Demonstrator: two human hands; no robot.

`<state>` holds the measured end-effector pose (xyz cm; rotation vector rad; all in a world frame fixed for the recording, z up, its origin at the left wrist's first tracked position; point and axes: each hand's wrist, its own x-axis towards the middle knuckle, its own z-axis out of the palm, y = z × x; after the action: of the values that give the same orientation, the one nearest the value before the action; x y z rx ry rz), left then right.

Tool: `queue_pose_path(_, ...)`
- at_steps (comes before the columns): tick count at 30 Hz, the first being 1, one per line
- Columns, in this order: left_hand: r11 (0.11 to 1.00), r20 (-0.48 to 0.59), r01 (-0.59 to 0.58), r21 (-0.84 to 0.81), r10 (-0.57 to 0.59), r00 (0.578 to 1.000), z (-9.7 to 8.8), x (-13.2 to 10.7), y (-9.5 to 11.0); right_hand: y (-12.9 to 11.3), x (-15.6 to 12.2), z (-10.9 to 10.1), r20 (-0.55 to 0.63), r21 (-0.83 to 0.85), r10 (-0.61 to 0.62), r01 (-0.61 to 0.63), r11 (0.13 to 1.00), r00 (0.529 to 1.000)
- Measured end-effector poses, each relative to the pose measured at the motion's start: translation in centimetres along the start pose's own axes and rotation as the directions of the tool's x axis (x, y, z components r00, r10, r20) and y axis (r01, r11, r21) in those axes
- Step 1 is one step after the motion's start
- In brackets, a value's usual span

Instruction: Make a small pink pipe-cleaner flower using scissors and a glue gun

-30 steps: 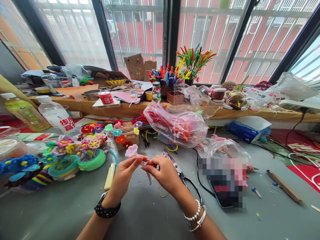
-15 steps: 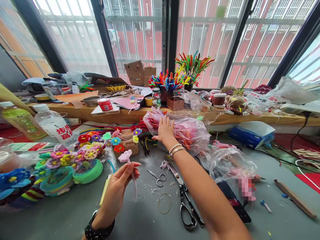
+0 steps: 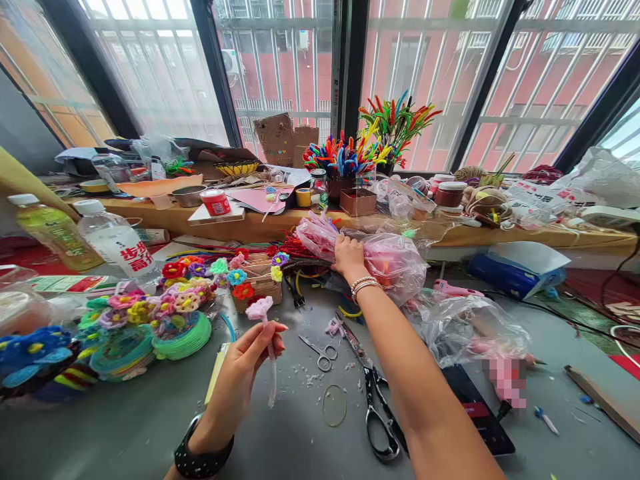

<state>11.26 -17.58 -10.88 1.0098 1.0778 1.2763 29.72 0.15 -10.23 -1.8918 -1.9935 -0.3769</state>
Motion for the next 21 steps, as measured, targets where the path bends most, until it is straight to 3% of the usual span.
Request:
queue_pose_path(7,1.0,-0.006,0.014,-0.02,-0.014,1.0,0.1,0.1,0.0,1.8,0.5,-0.4,-0.134,0.17,0.067,-0.043,0.985,0.989)
queue_pose_path(13,1.0,0.004,0.021,-0.022,-0.021,1.0,0.1,0.1,-0.2,3.6,1.7,-1.5,-0.236,0.368,0.191,-0.094,0.925,0.953)
queue_pose_path(21,1.0,0.008,0.016,-0.024,-0.016,1.0,0.1,0.2,-0.3,5.4,1.1,-2.3,-0.289,0.551,0.183,0.007,0.835,0.939)
